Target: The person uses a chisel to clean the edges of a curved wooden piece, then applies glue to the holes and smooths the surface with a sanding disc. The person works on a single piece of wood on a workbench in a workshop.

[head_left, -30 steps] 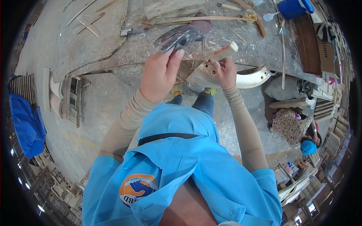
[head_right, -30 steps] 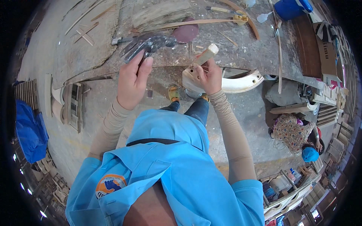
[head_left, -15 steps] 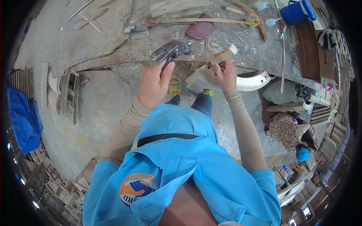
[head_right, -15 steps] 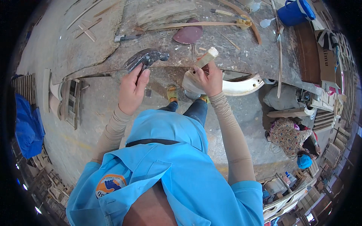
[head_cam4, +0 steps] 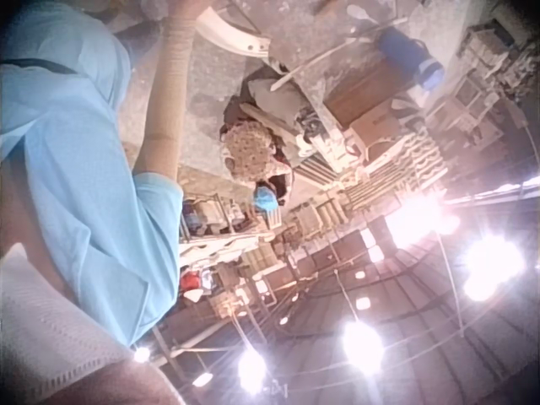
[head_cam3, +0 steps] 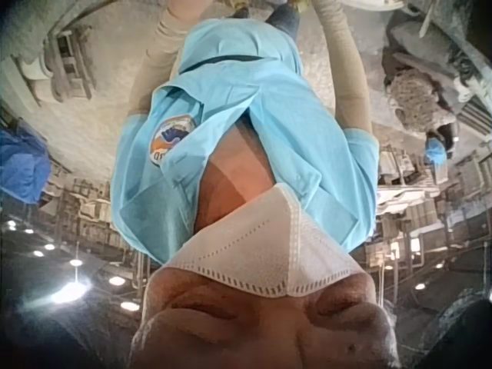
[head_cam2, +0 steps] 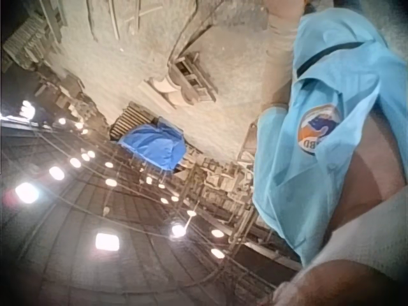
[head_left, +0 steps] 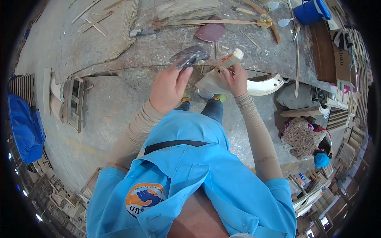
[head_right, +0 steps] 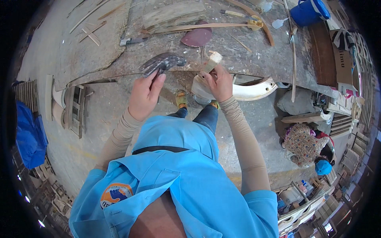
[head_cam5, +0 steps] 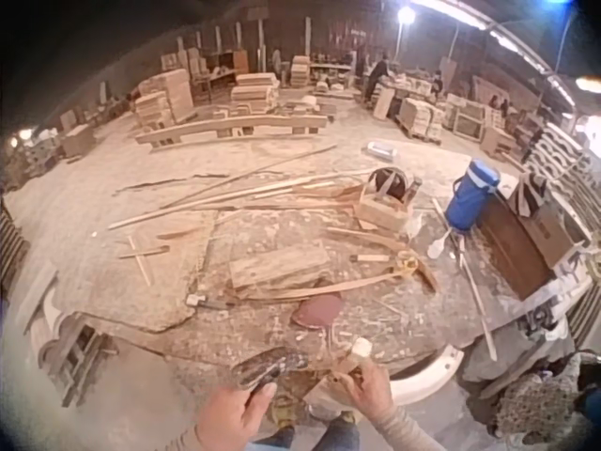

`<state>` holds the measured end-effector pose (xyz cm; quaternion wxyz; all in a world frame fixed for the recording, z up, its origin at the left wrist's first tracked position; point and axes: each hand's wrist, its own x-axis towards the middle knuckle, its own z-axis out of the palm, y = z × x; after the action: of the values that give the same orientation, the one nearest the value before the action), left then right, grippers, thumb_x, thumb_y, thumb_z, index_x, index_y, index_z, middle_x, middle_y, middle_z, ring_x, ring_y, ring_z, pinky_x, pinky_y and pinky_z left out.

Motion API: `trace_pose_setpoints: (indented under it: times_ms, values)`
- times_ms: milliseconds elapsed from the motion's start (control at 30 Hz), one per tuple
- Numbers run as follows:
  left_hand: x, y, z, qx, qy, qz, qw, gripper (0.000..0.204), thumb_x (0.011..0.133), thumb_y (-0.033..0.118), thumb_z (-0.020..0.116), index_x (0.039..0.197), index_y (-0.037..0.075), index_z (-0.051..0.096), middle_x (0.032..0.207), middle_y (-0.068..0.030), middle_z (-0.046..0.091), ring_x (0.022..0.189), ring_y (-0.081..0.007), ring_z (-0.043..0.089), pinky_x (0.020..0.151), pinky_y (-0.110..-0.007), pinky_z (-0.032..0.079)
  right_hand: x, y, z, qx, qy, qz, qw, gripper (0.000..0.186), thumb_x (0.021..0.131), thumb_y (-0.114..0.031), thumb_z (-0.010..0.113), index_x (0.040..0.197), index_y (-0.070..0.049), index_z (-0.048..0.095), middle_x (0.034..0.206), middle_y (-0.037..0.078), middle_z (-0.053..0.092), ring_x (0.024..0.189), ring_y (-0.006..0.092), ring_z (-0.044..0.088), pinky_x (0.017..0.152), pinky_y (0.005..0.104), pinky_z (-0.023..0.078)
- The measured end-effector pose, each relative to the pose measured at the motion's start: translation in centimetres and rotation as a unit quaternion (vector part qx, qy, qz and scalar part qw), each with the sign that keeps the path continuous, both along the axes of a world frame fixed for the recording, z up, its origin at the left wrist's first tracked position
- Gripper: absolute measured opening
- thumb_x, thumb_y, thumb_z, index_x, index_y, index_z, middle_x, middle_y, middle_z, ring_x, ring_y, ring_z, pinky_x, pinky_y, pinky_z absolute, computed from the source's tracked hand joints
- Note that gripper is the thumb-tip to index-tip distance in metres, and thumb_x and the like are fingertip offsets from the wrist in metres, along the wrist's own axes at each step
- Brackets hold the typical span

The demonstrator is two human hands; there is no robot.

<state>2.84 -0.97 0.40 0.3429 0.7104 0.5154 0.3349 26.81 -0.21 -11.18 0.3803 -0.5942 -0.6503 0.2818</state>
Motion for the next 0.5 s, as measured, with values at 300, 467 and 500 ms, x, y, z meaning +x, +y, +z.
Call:
trace_pose_setpoints:
  times_ms: [300, 467, 500]
  values:
    - [4.2, 2.7, 5.5, 0.193, -0.018, -0.078, 0.978, 0.023, 0.096, 0.015, 0.06, 0.107, -0.002, 0.068, 0.09, -0.0209, 0.068, 0.071, -0.0335, 0.066, 0.064, -0.038, 0.05, -0.1, -0.1, 0.5, 0.049, -0.019, 0.023, 0.998, 0.037, 0.083, -0.018, 0.074, 0.117, -0.009, 0.063, 0.089, 0.014, 0.067, 0.078, 0.0309, 0.066, 0.07, 0.0381, 0.051]
    - [4.3, 2.8, 2.9, 0.228, 0.069, -0.114, 0.964, 0.039, 0.091, 0.013, 0.06, 0.129, 0.008, 0.055, 0.088, -0.0156, 0.066, 0.072, -0.0342, 0.066, 0.059, -0.043, 0.052, -0.3, -0.3, 1.0, 0.056, -0.018, 0.033, 0.998, 0.037, 0.084, -0.019, 0.072, 0.118, -0.009, 0.062, 0.091, 0.015, 0.067, 0.082, 0.0341, 0.065, 0.071, 0.0396, 0.052]
    - [4.3, 3.1, 1.7, 0.097, 0.132, -0.125, 0.979, 0.034, 0.092, 0.013, 0.059, 0.126, 0.006, 0.057, 0.084, -0.0164, 0.066, 0.072, -0.0366, 0.065, 0.06, -0.046, 0.052, -0.4, -0.2, 1.3, 0.002, -0.025, 0.026, 0.999, 0.036, 0.084, -0.019, 0.072, 0.116, -0.008, 0.062, 0.093, 0.015, 0.067, 0.083, 0.034, 0.066, 0.071, 0.0394, 0.052]
